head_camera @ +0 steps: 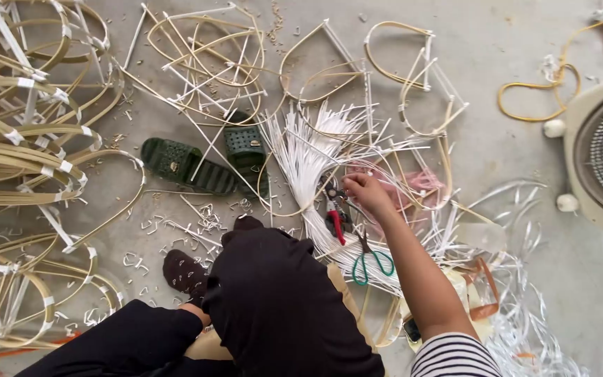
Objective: The person is assembling and wrapping bamboo frames using white tape and scissors in a furniture manufacturing workshop.
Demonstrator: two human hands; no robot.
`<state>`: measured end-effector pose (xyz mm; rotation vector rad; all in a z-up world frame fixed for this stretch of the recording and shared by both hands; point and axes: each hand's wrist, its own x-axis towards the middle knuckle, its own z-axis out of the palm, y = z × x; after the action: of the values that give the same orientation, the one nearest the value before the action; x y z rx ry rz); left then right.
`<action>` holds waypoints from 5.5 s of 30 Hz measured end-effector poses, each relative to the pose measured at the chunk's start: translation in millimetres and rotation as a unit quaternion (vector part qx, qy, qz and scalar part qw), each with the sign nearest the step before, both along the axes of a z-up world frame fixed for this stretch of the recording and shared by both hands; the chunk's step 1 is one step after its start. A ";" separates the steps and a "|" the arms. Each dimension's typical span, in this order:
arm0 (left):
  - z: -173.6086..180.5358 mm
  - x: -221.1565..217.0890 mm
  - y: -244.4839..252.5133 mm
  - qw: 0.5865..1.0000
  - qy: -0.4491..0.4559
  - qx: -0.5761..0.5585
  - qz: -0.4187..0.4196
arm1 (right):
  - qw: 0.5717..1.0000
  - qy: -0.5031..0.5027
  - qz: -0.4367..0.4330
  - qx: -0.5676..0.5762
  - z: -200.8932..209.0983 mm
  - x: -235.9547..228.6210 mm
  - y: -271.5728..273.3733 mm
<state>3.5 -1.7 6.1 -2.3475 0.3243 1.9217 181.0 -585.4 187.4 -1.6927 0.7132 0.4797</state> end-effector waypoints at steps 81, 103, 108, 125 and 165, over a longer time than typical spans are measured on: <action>626.2 43.5 -12.8 0.668 -0.598 -0.363 0.253 | 0.563 -0.556 0.393 -0.469 494.3 -68.8 207.4; 600.8 83.0 -51.4 0.579 -0.698 -0.418 0.051 | 0.465 -0.493 0.678 -0.284 397.9 -90.4 225.2; 592.9 0.9 -108.4 0.711 -0.503 -0.491 0.030 | 0.508 -0.493 0.679 -0.194 427.4 -96.9 235.7; 557.5 -23.0 -91.5 0.646 -0.567 -0.508 -0.044 | 0.540 -0.447 0.679 -0.219 412.9 -114.1 150.1; 376.9 163.7 69.3 0.198 -0.328 -0.545 0.746 | 0.815 -0.432 0.238 -0.303 289.0 -37.0 152.0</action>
<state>167.1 67.5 383.0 0.9773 0.4739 0.3200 144.0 -433.4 476.4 -2.4196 -0.2953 -0.2590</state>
